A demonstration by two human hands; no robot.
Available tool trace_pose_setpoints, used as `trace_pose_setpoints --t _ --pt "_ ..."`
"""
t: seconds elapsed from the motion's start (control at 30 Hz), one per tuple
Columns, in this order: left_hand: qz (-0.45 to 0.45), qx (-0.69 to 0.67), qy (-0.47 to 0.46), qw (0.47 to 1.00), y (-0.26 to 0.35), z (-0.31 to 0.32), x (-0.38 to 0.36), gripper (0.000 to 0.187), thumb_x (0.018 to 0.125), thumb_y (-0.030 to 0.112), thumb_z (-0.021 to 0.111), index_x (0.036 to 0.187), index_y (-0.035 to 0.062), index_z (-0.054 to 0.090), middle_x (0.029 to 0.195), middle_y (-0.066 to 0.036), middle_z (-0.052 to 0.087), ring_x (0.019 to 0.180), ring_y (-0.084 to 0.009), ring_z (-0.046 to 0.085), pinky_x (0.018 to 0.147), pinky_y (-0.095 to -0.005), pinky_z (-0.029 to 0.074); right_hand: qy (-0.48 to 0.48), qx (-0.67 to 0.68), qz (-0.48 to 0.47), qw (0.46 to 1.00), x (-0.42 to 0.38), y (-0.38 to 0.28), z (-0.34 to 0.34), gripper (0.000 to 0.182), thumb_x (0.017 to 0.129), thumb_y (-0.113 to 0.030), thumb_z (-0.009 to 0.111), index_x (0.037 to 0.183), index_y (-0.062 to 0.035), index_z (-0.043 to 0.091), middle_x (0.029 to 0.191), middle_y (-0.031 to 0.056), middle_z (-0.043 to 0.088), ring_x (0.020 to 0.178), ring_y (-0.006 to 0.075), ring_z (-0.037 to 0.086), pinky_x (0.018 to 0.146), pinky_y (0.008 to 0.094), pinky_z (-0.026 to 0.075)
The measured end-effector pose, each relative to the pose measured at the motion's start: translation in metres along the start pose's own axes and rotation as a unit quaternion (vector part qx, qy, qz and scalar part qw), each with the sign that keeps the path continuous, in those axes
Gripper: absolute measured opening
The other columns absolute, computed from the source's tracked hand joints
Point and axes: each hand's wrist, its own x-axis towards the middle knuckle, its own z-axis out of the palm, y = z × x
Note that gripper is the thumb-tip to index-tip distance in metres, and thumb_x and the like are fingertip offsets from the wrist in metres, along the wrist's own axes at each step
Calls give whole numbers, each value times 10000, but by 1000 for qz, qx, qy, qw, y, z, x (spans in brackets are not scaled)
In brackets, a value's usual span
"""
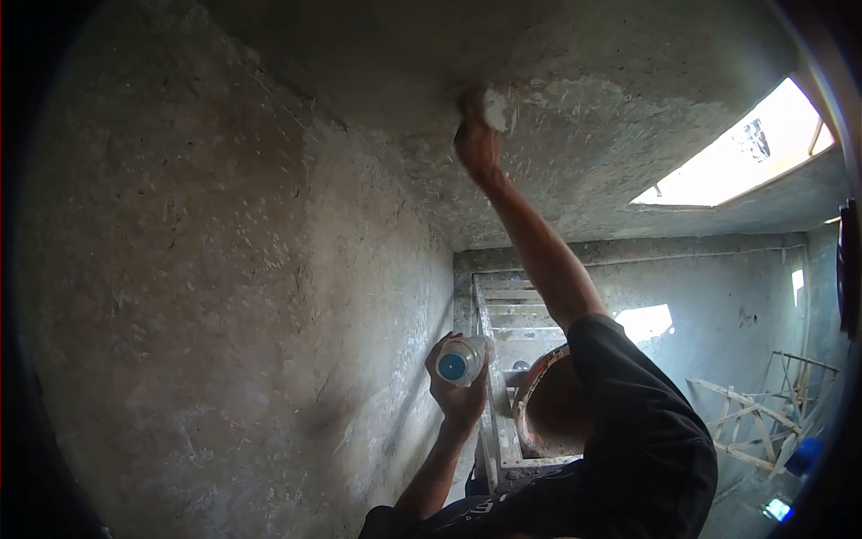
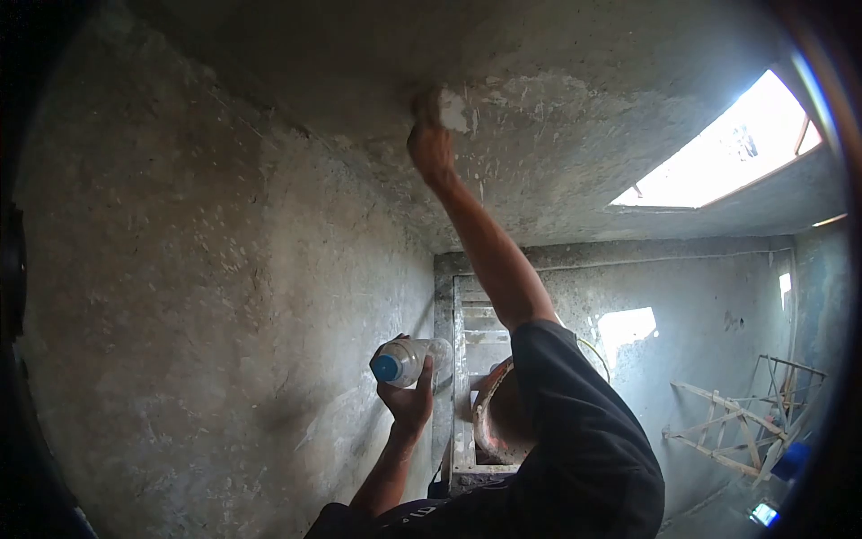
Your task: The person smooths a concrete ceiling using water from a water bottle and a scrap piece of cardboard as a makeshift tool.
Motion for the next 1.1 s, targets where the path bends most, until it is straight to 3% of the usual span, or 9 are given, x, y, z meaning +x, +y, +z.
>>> trace_pose_setpoints --t 0.07,0.17,0.3,0.43,0.57,0.73,0.83,1.03,1.1 --pt "34 3 -4 999 -2 0 4 578 724 81 814 1201 -28 507 1168 -178 575 1086 -299 588 948 -380 471 -14 -9 -74 997 -19 -2 -2 449 841 52 433 1252 -74 563 1275 244 552 1097 437 567 899 443 507" --pt "78 25 -8 997 -4 -5 8 576 723 80 816 1197 -29 507 1164 -181 576 1081 -302 591 941 -382 476 31 99 119 987 -4 -50 -47 284 916 -33 445 1095 -62 664 993 190 691 987 312 671 787 362 513" --pt "44 19 10 999 -7 -7 3 581 723 78 814 1203 -26 505 1165 -177 577 1076 -300 593 942 -381 474 302 52 98 947 61 -31 -62 385 904 -43 457 1263 33 572 1142 226 650 1067 347 637 893 342 482" --pt "10 23 14 1000 -1 -8 3 585 722 77 814 1208 -20 502 1170 -168 578 1073 -291 594 943 -372 472 351 -1 -20 936 96 -12 -51 509 857 26 441 1365 37 459 1330 252 522 1204 366 546 954 373 464" --pt "8 42 -4 999 -2 -6 3 584 721 71 813 1207 -18 501 1175 -163 579 1076 -281 592 945 -362 471 136 -6 -30 990 48 -7 -4 701 760 110 421 1443 -13 320 1470 340 246 1244 511 414 976 496 453" --pt "28 9 -4 1000 -3 -3 5 592 722 70 811 1215 -24 497 1178 -176 574 1086 -289 586 947 -374 470 -43 -10 61 997 -23 -9 3 515 832 25 437 1339 -28 504 1357 301 457 1256 355 501 936 402 481" --pt "52 15 -5 999 -10 -7 5 596 721 68 812 1218 -26 495 1184 -181 570 1089 -290 585 946 -378 471 8 112 312 943 -3 -17 -23 394 904 -101 449 1267 -7 570 1242 284 571 1101 310 621 886 359 485" --pt "14 3 11 1000 -12 -10 1 604 724 65 808 1227 -29 487 1188 -177 566 1094 -287 580 954 -375 466 273 109 259 920 60 -27 -33 410 911 -37 434 1307 23 519 1151 271 628 1131 367 596 923 389 467" --pt "4 40 -1 999 -10 -8 3 615 725 61 809 1237 -24 479 1191 -170 565 1095 -283 578 956 -369 464 288 -40 -1 957 64 -4 4 601 848 52 389 1443 18 319 1361 348 429 1258 439 462 959 444 454"
